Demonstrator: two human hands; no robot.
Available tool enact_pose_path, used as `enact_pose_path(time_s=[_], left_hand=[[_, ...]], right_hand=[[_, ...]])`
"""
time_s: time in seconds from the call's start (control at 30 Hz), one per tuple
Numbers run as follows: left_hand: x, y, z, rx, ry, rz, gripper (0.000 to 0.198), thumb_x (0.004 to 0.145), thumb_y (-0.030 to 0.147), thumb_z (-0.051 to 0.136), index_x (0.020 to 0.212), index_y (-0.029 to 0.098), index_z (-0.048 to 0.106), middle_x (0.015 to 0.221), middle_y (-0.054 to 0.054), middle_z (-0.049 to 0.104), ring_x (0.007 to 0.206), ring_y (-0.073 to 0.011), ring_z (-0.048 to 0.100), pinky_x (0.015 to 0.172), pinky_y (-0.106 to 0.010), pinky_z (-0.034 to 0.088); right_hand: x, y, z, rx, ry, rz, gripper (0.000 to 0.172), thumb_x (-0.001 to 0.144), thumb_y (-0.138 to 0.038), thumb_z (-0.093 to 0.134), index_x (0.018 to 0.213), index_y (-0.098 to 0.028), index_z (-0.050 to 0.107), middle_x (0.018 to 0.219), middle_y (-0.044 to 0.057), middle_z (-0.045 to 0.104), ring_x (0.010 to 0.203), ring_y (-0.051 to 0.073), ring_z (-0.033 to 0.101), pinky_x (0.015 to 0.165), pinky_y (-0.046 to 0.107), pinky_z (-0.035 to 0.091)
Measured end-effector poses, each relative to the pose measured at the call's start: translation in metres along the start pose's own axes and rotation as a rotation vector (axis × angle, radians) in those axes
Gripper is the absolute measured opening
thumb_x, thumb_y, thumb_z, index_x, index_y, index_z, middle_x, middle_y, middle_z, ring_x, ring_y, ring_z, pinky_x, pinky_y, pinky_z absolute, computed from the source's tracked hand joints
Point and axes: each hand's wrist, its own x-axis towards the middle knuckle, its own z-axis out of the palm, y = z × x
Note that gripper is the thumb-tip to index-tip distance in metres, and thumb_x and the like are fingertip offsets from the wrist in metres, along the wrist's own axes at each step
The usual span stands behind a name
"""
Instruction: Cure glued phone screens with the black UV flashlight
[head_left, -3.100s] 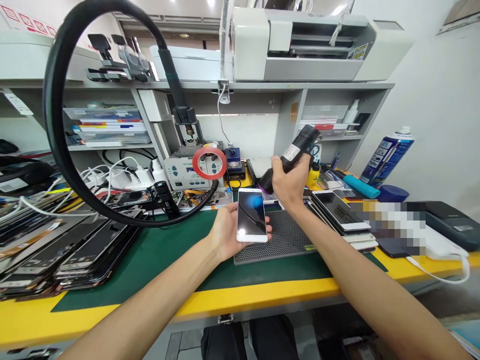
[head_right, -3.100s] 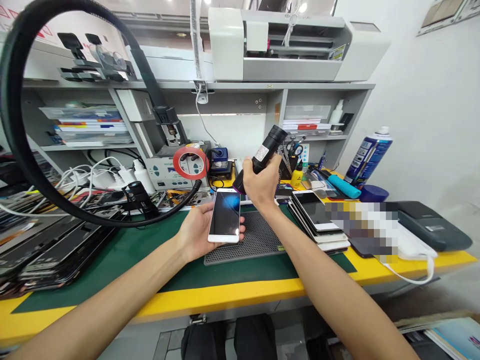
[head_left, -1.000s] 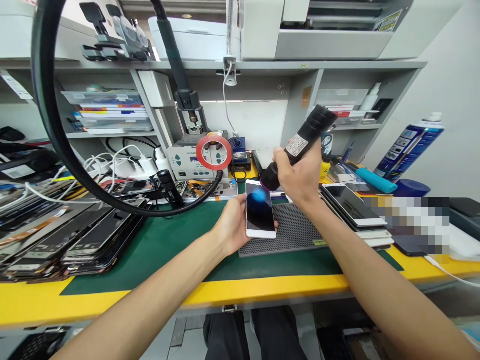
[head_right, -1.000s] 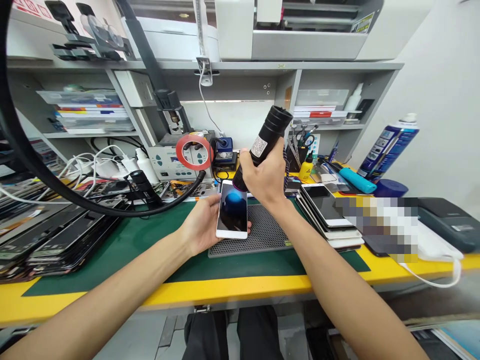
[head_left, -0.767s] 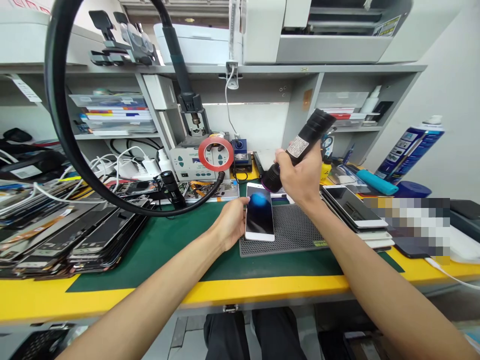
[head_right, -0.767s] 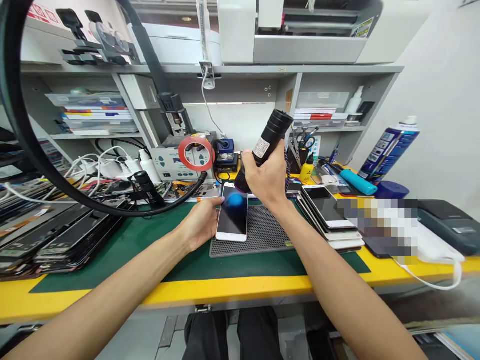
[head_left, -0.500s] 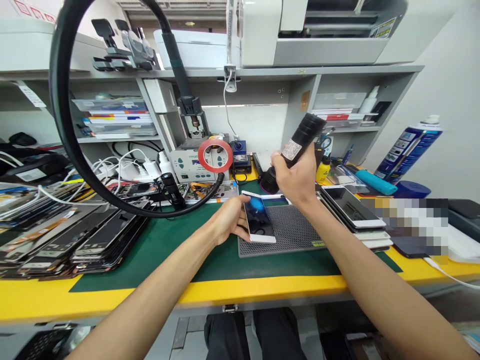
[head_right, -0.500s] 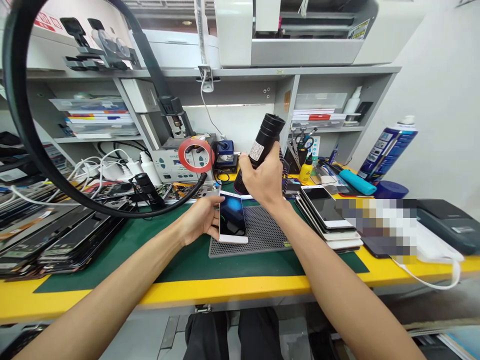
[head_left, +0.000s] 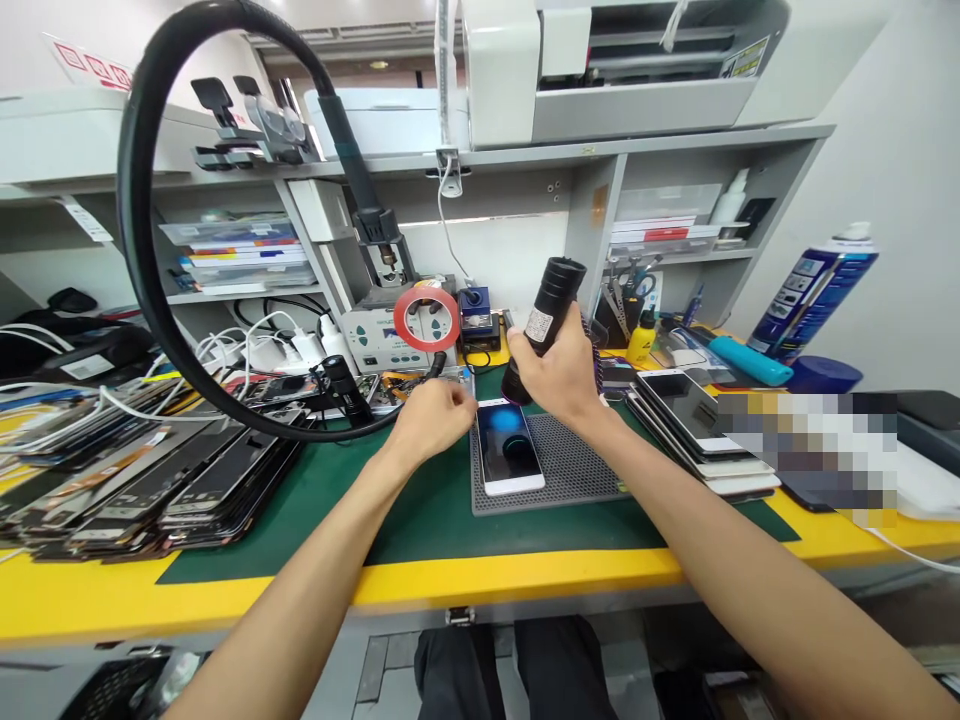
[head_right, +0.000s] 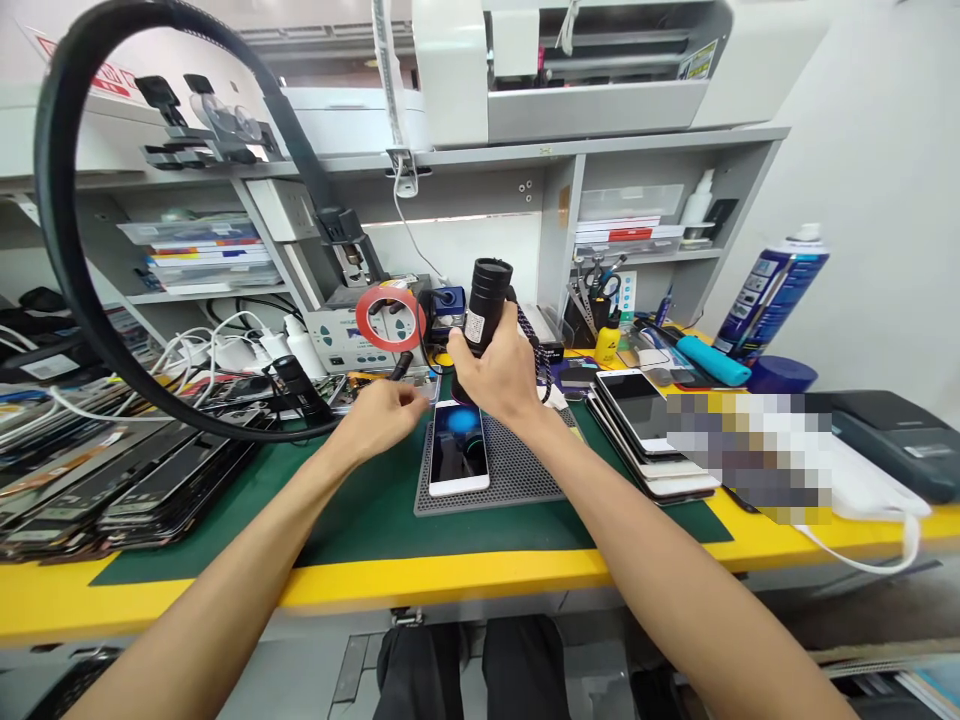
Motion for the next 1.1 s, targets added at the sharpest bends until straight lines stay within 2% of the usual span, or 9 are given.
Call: enact_pose_path(time_s=[0.03,0.1,0.2,0.4,0.5,0.63,0.7,0.87,1.1], left_hand=[[-0.003,0.004,-0.003,-0.018,0.005,0.063,0.027,0.083,0.040,0.061,0.092,0.018,0.072,0.084,-0.005,0.073,0.080,-0.0221,0.065,0.068,-0.030,0.046],[-0.007,0.011,-0.005,-0.102,-0.021,0.223,0.048,0.081,0.046,0.069,0.123,0.023,0.065,0.114,-0.003,0.071,0.100,-0.0222,0.064,0.081,-0.030,0.048],[-0.011,0.018,-0.002,-0.186,-0.032,0.406,0.061,0.079,0.048,0.074,0.132,0.024,0.058,0.133,-0.004,0.063,0.113,-0.0228,0.060,0.095,-0.033,0.046],[-0.008,0.021,0.007,-0.229,-0.051,0.482,0.044,0.084,0.040,0.071,0.122,0.019,0.064,0.125,-0.005,0.067,0.111,-0.0230,0.061,0.100,-0.035,0.044],[-0.008,0.019,0.009,-0.184,0.029,0.456,0.046,0.082,0.043,0.072,0.120,0.018,0.064,0.120,-0.008,0.066,0.112,-0.0245,0.060,0.098,-0.033,0.045],[-0.008,0.020,0.013,-0.106,0.119,0.426,0.050,0.079,0.045,0.075,0.120,0.018,0.064,0.117,-0.008,0.065,0.110,-0.0245,0.060,0.096,-0.033,0.045],[-0.008,0.022,0.013,-0.146,0.072,0.441,0.045,0.080,0.043,0.074,0.117,0.018,0.066,0.116,-0.007,0.066,0.109,-0.0237,0.061,0.097,-0.032,0.044],[-0.007,0.026,0.008,-0.375,-0.173,0.499,0.037,0.084,0.037,0.072,0.111,0.013,0.068,0.112,-0.007,0.071,0.106,-0.0230,0.064,0.094,-0.031,0.048],[-0.008,0.024,0.006,-0.495,-0.275,0.478,0.030,0.083,0.033,0.073,0.105,0.013,0.069,0.106,-0.007,0.072,0.107,-0.0239,0.064,0.093,-0.033,0.050]], right_hand=[[0.000,-0.001,0.000,0.013,-0.006,0.008,0.036,0.086,-0.047,0.061,0.107,-0.021,0.047,0.090,0.004,0.063,0.076,0.020,0.061,0.067,0.032,0.047],[-0.001,-0.004,0.000,0.042,-0.003,0.011,0.035,0.087,-0.049,0.061,0.104,-0.021,0.049,0.088,0.003,0.063,0.076,0.019,0.061,0.067,0.032,0.047],[-0.001,-0.012,-0.001,0.102,0.003,-0.002,0.032,0.088,-0.049,0.062,0.098,-0.020,0.052,0.082,0.001,0.063,0.074,0.017,0.061,0.069,0.031,0.048],[-0.006,-0.025,-0.002,0.189,0.011,-0.017,0.032,0.091,-0.052,0.059,0.096,-0.020,0.054,0.079,0.000,0.064,0.071,0.015,0.061,0.071,0.030,0.049],[-0.008,-0.028,-0.002,0.135,0.028,-0.066,0.030,0.090,-0.049,0.061,0.092,-0.020,0.054,0.077,0.000,0.063,0.069,0.016,0.060,0.070,0.030,0.047],[-0.006,-0.026,-0.001,0.096,0.059,-0.018,0.029,0.089,-0.048,0.060,0.094,-0.020,0.054,0.077,0.001,0.066,0.069,0.018,0.061,0.070,0.033,0.048],[-0.004,-0.023,0.000,0.116,0.060,0.014,0.027,0.089,-0.046,0.061,0.095,-0.021,0.053,0.077,0.001,0.066,0.069,0.018,0.062,0.070,0.033,0.048],[-0.001,-0.020,-0.001,0.232,-0.019,0.031,0.018,0.088,-0.036,0.061,0.091,-0.021,0.052,0.075,-0.001,0.063,0.066,0.015,0.060,0.066,0.029,0.049],[-0.002,-0.029,-0.005,0.392,-0.128,0.017,0.014,0.088,-0.027,0.062,0.087,-0.020,0.050,0.065,-0.005,0.059,0.058,0.012,0.058,0.061,0.027,0.050]])
